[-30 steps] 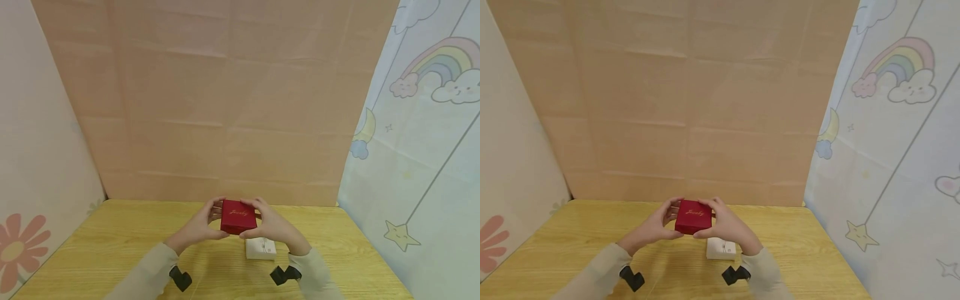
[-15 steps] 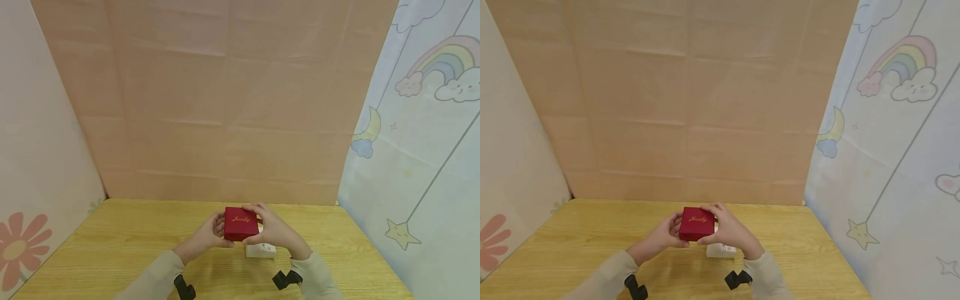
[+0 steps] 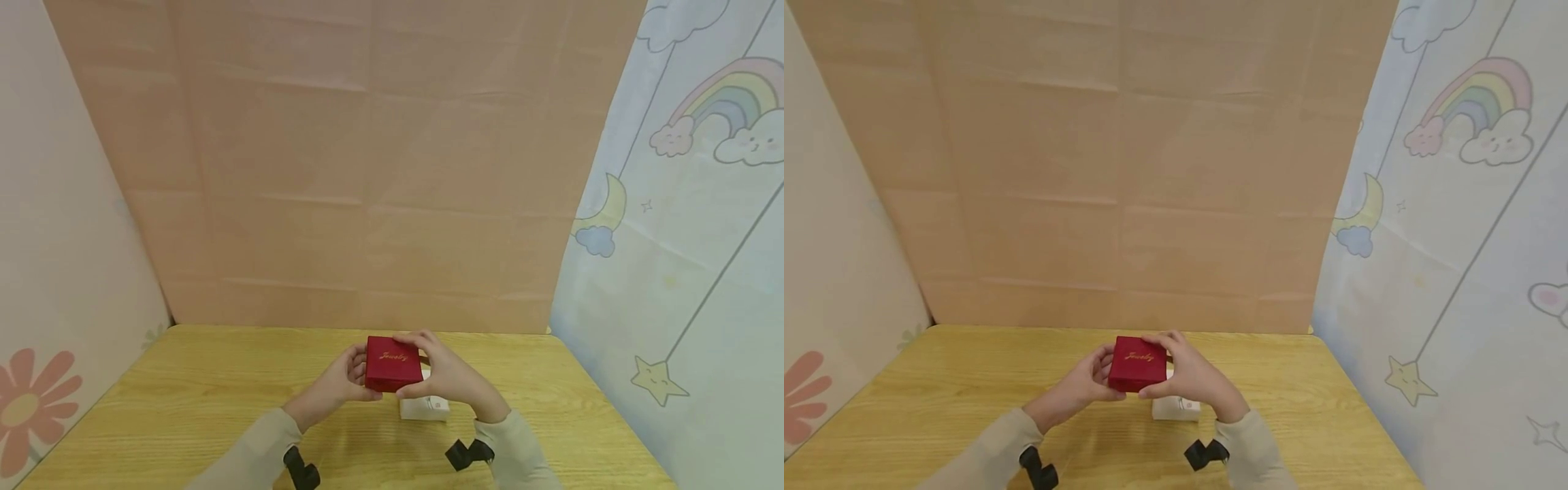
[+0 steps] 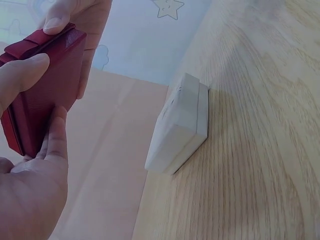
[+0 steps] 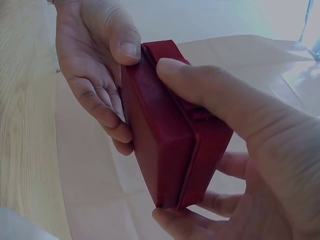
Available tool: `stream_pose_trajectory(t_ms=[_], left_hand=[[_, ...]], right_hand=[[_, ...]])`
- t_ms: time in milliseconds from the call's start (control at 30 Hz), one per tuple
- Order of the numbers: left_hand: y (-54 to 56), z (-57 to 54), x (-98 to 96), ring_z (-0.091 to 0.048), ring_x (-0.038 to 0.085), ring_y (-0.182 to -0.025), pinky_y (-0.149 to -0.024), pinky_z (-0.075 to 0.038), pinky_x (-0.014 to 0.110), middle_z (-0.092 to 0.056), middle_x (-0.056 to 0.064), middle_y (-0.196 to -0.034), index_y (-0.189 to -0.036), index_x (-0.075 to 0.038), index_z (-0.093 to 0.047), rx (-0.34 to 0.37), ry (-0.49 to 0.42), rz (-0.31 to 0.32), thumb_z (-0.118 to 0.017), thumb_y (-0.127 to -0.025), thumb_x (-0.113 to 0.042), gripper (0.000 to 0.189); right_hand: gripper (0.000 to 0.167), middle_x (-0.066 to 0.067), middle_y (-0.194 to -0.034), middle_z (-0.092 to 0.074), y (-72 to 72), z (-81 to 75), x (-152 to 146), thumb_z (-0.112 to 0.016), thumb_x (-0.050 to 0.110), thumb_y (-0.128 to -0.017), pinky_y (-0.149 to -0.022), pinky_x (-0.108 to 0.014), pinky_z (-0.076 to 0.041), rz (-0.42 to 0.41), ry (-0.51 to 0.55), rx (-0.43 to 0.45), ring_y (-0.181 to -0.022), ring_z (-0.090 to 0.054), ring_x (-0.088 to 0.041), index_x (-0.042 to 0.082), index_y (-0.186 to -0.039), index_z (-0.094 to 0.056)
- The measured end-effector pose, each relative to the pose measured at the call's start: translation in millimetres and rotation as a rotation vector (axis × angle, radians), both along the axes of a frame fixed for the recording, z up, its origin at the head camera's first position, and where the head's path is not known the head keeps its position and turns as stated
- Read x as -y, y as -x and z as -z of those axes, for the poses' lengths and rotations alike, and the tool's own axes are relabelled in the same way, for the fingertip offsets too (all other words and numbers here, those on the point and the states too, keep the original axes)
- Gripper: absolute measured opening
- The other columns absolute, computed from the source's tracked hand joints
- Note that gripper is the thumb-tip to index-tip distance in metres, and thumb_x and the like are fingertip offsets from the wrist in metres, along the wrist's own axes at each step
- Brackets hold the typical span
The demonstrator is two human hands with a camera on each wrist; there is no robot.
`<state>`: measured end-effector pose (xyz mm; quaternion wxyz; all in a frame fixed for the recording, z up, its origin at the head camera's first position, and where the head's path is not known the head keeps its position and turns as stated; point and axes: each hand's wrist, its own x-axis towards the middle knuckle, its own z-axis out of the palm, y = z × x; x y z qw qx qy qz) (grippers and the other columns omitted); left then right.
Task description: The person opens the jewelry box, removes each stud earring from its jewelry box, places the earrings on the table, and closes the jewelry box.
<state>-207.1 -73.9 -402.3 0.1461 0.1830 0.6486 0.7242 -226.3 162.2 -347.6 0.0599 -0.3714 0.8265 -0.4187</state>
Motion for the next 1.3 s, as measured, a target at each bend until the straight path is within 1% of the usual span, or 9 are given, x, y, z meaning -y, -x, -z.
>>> stream_pose_trajectory(t_ms=[133,267,400,533,700,867,1067,1200,1300], left_hand=[[1.4,-0.4,1.3,-0.050,0.023,-0.127,-0.098,-0.049,0.033,-0.043,0.016,-0.141,-0.145,-0.003,-0.024,0.012,-0.011,0.001,-0.076,-0.080,-0.001,0.084],[1.8,0.1,3.2,-0.049,0.023,-0.128,-0.098,-0.049,0.033,-0.042,0.016,-0.141,-0.145,-0.003,-0.023,0.009,-0.017,0.003,-0.076,-0.080,-0.001,0.084],[4.3,0.8,5.5,-0.050,0.023,-0.127,-0.098,-0.049,0.033,-0.043,0.016,-0.141,-0.145,-0.002,-0.024,0.006,-0.013,0.009,-0.075,-0.080,0.000,0.083],[7.3,0.8,7.5,-0.049,0.024,-0.128,-0.098,-0.049,0.033,-0.042,0.017,-0.142,-0.145,-0.003,-0.024,0.013,-0.012,0.021,-0.074,-0.081,0.000,0.082],[10.8,0.0,10.1,-0.048,0.024,-0.129,-0.099,-0.048,0.033,-0.041,0.017,-0.144,-0.146,-0.002,-0.023,0.006,-0.012,0.039,-0.073,-0.081,0.002,0.082],[14.2,2.1,12.3,-0.048,0.023,-0.128,-0.098,-0.048,0.032,-0.042,0.016,-0.143,-0.145,-0.003,-0.024,0.003,-0.012,0.047,-0.074,-0.080,0.001,0.082],[13.7,1.4,12.1,-0.048,0.025,-0.129,-0.098,-0.049,0.033,-0.042,0.017,-0.142,-0.145,-0.002,-0.024,-0.013,0.005,0.035,-0.076,-0.080,-0.001,0.083],[13.8,-0.8,11.5,-0.048,0.025,-0.129,-0.097,-0.049,0.034,-0.043,0.016,-0.142,-0.145,-0.003,-0.025,-0.010,0.015,0.021,-0.076,-0.080,-0.002,0.083],[13.8,-2.1,11.5,-0.048,0.025,-0.129,-0.098,-0.049,0.033,-0.043,0.016,-0.142,-0.145,-0.003,-0.025,-0.005,0.018,0.021,-0.076,-0.080,-0.001,0.083]], right_hand=[[0.082,-0.007,-0.133,-0.042,1.1,0.1,-1,-0.084,0.024,-0.074,-0.106,-0.054,-0.038,-0.033,0.003,-0.011,-0.127,-0.041,-0.028,0.013,-0.144,-0.042],[0.080,-0.004,-0.137,-0.042,2.9,2.1,-2,-0.084,0.025,-0.075,-0.105,-0.055,-0.038,-0.055,-0.006,-0.041,-0.128,-0.042,-0.027,0.018,-0.143,-0.043],[0.075,-0.002,-0.139,-0.043,6.0,4.0,-1,-0.083,0.030,-0.076,-0.101,-0.054,-0.040,-0.043,-0.023,-0.079,-0.128,-0.043,-0.027,0.021,-0.141,-0.047],[0.071,-0.001,-0.140,-0.044,9.4,4.5,0,-0.082,0.034,-0.076,-0.100,-0.054,-0.041,-0.019,-0.045,-0.105,-0.128,-0.043,-0.028,0.022,-0.139,-0.051],[0.070,0.000,-0.138,-0.046,12.0,3.1,2,-0.082,0.036,-0.076,-0.099,-0.051,-0.043,-0.003,-0.062,-0.108,-0.126,-0.045,-0.026,0.021,-0.138,-0.053],[0.070,0.001,-0.136,-0.048,12.8,1.9,4,-0.082,0.037,-0.075,-0.097,-0.048,-0.045,0.012,-0.074,-0.109,-0.124,-0.047,-0.024,0.021,-0.137,-0.054],[0.069,0.000,-0.136,-0.048,13.7,3.6,4,-0.083,0.035,-0.075,-0.097,-0.048,-0.045,0.005,-0.045,-0.132,-0.123,-0.048,-0.026,0.020,-0.136,-0.055],[0.068,-0.001,-0.137,-0.048,14.4,5.4,4,-0.084,0.033,-0.074,-0.097,-0.047,-0.046,0.003,-0.026,-0.170,-0.123,-0.048,-0.025,0.020,-0.135,-0.056],[0.068,0.000,-0.137,-0.048,14.2,5.1,4,-0.084,0.033,-0.074,-0.097,-0.047,-0.047,0.003,-0.021,-0.178,-0.123,-0.048,-0.025,0.020,-0.135,-0.056]])
